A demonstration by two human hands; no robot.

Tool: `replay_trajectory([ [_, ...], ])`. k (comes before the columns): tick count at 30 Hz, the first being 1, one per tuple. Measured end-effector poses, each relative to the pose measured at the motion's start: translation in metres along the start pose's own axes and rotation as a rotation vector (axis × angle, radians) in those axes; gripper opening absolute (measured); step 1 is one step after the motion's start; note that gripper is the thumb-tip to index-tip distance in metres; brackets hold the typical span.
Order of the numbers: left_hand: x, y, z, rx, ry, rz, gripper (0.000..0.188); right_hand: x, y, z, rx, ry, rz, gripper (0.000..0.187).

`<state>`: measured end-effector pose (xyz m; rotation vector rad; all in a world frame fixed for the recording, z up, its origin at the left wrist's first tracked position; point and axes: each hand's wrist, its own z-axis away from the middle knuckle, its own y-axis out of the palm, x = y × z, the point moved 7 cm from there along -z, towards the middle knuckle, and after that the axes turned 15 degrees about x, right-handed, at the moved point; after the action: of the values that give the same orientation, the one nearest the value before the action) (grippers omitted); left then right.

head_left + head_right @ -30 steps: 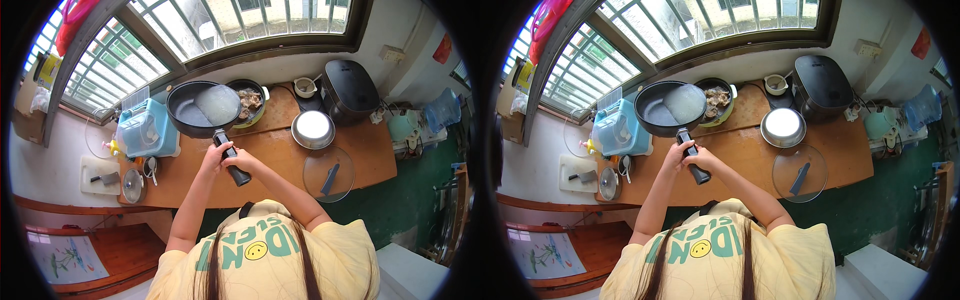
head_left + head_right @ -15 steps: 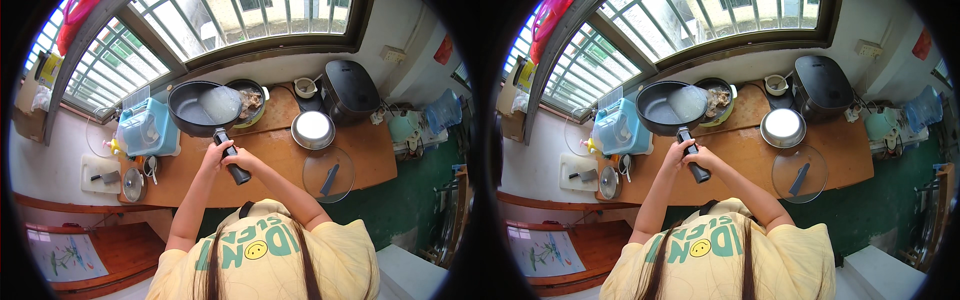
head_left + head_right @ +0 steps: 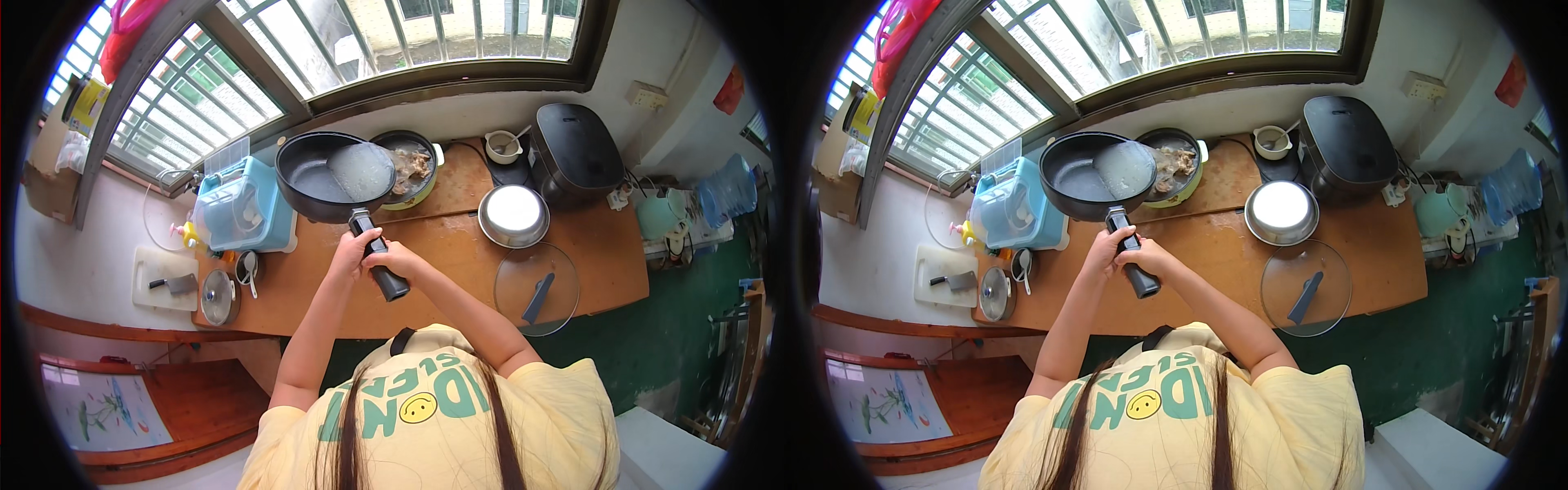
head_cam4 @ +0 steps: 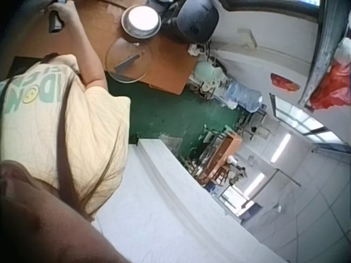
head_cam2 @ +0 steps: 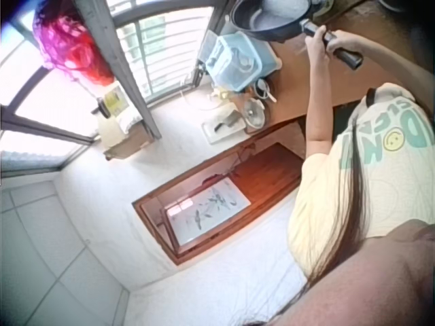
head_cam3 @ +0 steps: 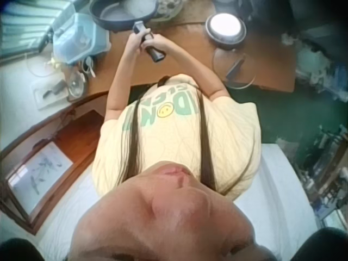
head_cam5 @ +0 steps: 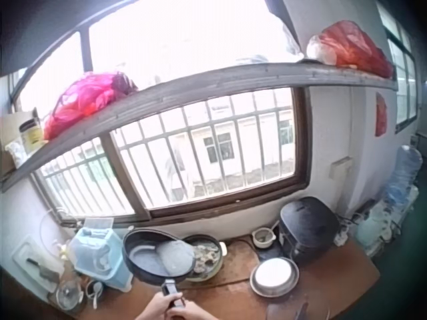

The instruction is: The person fills a pot with water from a tap and returns to the kitchen counter. They then use a ladle to transfer pieces of meat from a frying pan into the pot of water.

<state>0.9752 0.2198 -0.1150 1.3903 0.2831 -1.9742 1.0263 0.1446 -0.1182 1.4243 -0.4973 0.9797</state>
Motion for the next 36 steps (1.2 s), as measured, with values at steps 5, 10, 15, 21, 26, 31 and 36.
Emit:
replay_trajectory([
  [5, -0.001, 0.0, 0.001, 0.019, -0.006, -0.011, 0.025, -0.002, 0.0, -0.001, -0.002, 0.004, -0.011, 0.031],
  [10, -0.001, 0.0, 0.004, 0.006, -0.007, -0.019, 0.025, -0.007, 0.0, -0.003, 0.003, 0.017, -0.013, 0.031],
  [15, 0.0, -0.004, 0.003, -0.002, -0.003, -0.028, 0.026, -0.009, 0.001, -0.006, 0.025, 0.019, -0.019, 0.029],
  [21, -0.002, -0.006, 0.004, -0.026, 0.01, -0.048, 0.026, -0.014, 0.0, -0.011, 0.016, -0.001, -0.094, 0.039],
  [26, -0.002, -0.008, 0.005, -0.068, 0.033, -0.056, 0.025, -0.011, 0.003, -0.009, 0.026, -0.001, -0.069, 0.03],
  [31, 0.0, -0.011, 0.004, -0.079, 0.025, -0.048, 0.027, -0.007, 0.007, -0.005, 0.038, 0.012, -0.051, 0.027],
  [36, -0.002, -0.011, 0.004, -0.09, 0.023, -0.075, 0.028, -0.006, 0.007, -0.005, 0.041, 0.008, -0.052, 0.026],
])
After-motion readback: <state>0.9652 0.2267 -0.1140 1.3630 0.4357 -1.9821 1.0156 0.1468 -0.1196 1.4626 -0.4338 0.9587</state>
